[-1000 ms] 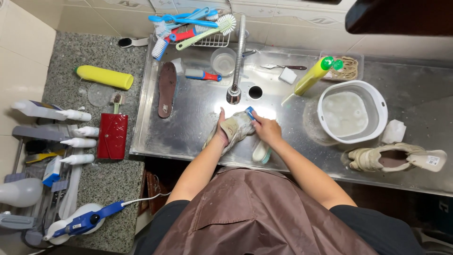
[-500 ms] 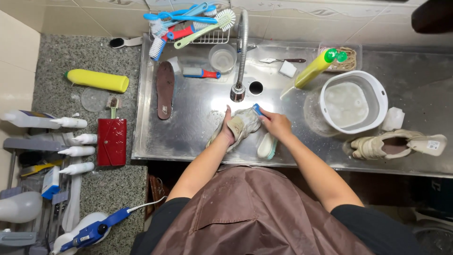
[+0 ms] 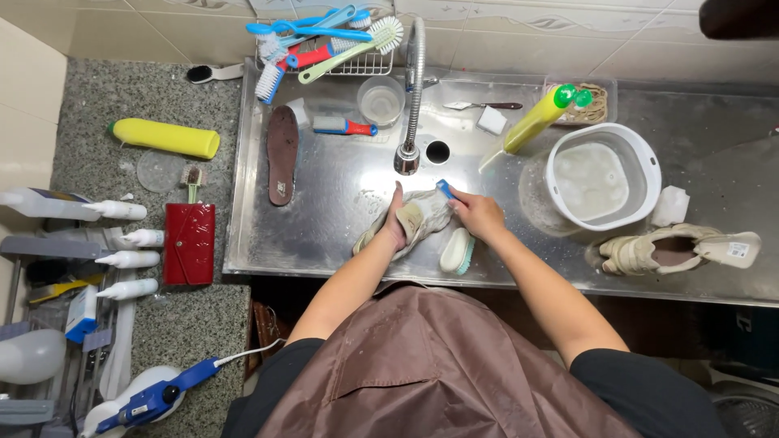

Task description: Cleaning and scrubbing a pair of sneakers at a service sink using soap and brushes.

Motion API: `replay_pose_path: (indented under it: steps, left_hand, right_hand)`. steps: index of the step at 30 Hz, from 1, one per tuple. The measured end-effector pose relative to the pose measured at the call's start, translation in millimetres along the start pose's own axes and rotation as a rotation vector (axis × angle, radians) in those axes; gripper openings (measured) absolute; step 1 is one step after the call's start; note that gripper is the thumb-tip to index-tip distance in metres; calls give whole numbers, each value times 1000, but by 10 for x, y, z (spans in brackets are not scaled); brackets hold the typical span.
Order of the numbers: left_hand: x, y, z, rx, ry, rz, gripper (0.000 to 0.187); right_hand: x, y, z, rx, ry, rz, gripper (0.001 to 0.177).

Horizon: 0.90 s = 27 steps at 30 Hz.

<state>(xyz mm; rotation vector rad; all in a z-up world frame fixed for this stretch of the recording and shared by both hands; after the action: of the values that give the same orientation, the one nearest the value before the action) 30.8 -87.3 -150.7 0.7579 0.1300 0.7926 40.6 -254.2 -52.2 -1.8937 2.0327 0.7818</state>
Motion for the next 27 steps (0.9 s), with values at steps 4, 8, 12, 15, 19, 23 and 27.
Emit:
replay_pose_path:
  steps: [4,8,12,15,19,23,27]
  left_hand:
    - [36,28,18,24,-25,-10,113]
    - [-29,0,-1,48,-16,-24,113]
    - [25,9,-23,78,-27,19,111]
    - [3,-46,-67,74,16,-6,111]
    - [-4,-19,-51,28,-32,30,112]
    - [27,-86,-75,29,-8,32,113]
    - [9,-96,-69,-8,-23,35,114]
  right_hand:
    - [60,100,226,67,-20,47,40]
    - [140,113,177,115,-55,-115,42]
    - [112,198,289,150,-15,79,42]
    - [100,248,375,204,-192,-195,45]
    - [111,173,112,121,5,123,41]
    - [88,213,305,144,-38,26,44]
    - [84,195,108,250,-140,161,43]
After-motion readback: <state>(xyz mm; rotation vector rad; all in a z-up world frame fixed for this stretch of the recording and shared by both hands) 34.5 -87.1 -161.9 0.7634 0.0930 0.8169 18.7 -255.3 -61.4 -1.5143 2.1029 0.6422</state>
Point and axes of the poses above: each hand's wrist, its own y-axis away from the middle knuckle, its own z-axis out of the palm, x = y × z, the point moved 4 cm from there along -y, towards the middle knuckle, and after that the axes turned 13 degrees about x, right-handed, at the moved point
